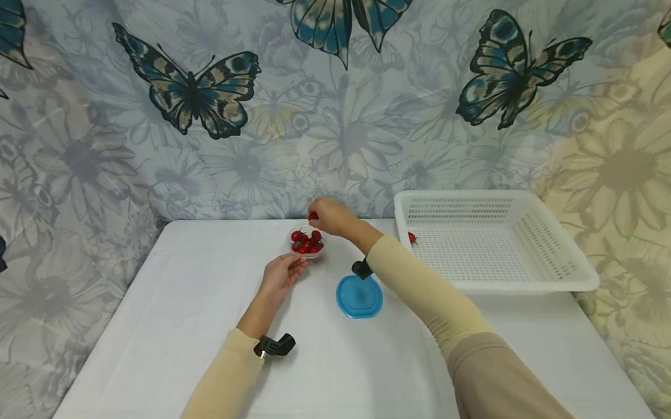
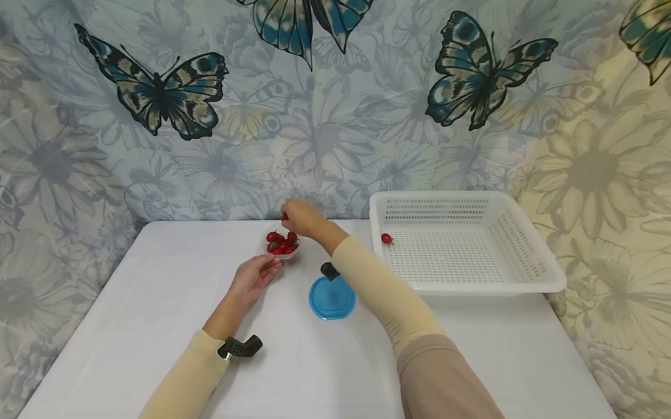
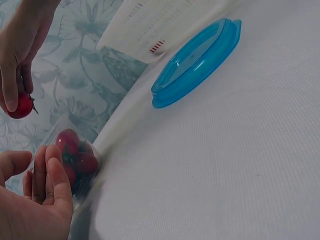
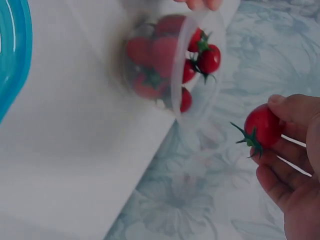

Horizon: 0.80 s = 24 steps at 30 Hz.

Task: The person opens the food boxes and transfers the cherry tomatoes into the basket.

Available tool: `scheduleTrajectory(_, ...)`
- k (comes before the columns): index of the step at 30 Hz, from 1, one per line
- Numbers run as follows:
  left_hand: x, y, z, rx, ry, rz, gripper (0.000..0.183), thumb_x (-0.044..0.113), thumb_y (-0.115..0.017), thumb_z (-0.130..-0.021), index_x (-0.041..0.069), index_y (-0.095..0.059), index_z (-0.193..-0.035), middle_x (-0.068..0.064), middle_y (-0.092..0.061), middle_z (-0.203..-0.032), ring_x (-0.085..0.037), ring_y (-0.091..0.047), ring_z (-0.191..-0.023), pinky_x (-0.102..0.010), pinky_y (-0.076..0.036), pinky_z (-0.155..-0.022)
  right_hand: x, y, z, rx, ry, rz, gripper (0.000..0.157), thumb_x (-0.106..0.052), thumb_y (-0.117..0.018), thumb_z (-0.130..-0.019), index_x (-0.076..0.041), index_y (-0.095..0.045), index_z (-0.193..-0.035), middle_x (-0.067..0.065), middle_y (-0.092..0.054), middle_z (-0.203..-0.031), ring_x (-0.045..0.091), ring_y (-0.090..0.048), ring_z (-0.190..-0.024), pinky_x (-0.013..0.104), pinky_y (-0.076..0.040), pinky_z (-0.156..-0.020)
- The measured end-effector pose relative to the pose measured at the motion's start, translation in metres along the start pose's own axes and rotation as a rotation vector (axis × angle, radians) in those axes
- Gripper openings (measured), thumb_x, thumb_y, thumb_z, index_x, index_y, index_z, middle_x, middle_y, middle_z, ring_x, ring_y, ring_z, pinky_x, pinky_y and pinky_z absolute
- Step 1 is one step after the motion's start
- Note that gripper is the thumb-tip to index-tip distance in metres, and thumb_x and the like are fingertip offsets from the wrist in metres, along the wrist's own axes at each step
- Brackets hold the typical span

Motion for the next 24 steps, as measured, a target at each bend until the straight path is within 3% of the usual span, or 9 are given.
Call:
scheduleTrajectory(9,0.000,-0.004,0.000,-0.021,0.014,-0.003,0.010,0.010,-0.056,-0.097,0.004,-0.055,-0.105,0.003,-0.069,-0.077,-0.007,-0.068,-0.074,-0.016,-0.056,-0.071,0.012,0.036,0.006,0.044,0.003,0.040,0.015,-0.016,-0.064,-0.093,-0.003,-0.071,-0.089,0.010,-0.067,-0.087,0.020,-0.056,-0.078,0.033,-0.049,-0.073)
scheduleTrajectory(18,0.000,-0.003,0.001,-0.018,0.011,-0.008,0.009,0.011,-0.055,-0.098,0.004,-0.055,-0.104,0.003,-0.069,-0.077,-0.006,-0.068,-0.072,-0.015,-0.055,-0.069,0.040,0.056,0.014,0.002,-0.065,0.031,0.018,-0.015,-0.065,-0.092,0.000,-0.071,-0.100,0.013,-0.070,-0.094,0.022,-0.057,-0.083,0.034,-0.051,-0.078)
scheduleTrajectory(24,0.000,-0.004,0.001,-0.031,0.005,-0.008,0.008,0.010,-0.055,-0.098,0.003,-0.055,-0.103,0.003,-0.069,-0.077,-0.005,-0.068,-0.072,-0.015,-0.055,-0.069,0.059,0.074,0.025,0.006,-0.098,0.031,0.016,-0.014,-0.065,-0.090,0.000,-0.071,-0.095,0.012,-0.069,-0.090,0.021,-0.055,-0.077,0.034,-0.048,-0.073)
Point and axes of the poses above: each hand's wrist, its own z-axis away from the middle knuckle, its own y-axis out of the back of the hand, x = y × z, the point moved 5 cm from there along -z, towards the middle knuckle
